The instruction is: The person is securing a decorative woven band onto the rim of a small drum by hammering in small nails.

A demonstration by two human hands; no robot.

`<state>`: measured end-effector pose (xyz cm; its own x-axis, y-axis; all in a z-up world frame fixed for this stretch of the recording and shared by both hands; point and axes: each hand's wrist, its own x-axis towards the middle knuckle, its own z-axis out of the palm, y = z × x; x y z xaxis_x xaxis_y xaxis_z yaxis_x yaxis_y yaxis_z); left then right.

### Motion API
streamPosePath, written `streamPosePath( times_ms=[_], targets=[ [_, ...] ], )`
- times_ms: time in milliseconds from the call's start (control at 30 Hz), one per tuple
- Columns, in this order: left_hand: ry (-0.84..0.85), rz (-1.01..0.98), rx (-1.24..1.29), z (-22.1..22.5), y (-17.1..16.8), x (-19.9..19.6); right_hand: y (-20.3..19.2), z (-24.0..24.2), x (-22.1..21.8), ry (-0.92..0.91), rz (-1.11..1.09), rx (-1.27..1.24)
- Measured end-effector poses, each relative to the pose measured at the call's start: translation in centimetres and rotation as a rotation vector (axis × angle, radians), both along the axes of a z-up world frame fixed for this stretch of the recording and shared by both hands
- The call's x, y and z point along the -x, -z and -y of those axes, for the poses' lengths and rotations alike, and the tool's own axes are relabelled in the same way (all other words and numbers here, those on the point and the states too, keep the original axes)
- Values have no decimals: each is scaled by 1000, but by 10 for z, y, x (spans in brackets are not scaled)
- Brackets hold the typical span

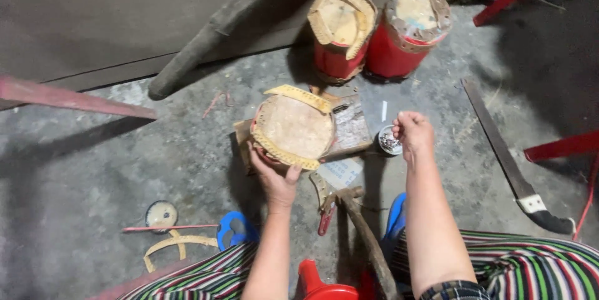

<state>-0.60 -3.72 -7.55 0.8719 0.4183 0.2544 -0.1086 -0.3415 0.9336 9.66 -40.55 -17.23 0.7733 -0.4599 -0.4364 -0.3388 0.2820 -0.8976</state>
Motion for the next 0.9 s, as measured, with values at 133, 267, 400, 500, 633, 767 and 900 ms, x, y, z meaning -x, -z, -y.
streamPosePath(
  times_ms=[133,267,400,500,633,767,900],
  targets=[
    [-22,28,-19,1,6,1,-147,-79,3,-103,145,27],
    [-93,77,-126,1,-5,4,-245,-150,39,-481,294,211],
    [-139,171,-342,2,-22,3,-259,-182,63,-830,231,346],
    [-57,214,-439,3,-31,5,-273,-196,68,-955,251,494],
    [-80,256,-569,5,-37,5,-264,-205,74,-1034,396,788],
    [-90,262,-582,7,-46,9,-254,-210,76,-1070,518,1110],
    [-23,233,-557,5,-49,12,-251,-216,80,-1084,572,1322]
  ],
)
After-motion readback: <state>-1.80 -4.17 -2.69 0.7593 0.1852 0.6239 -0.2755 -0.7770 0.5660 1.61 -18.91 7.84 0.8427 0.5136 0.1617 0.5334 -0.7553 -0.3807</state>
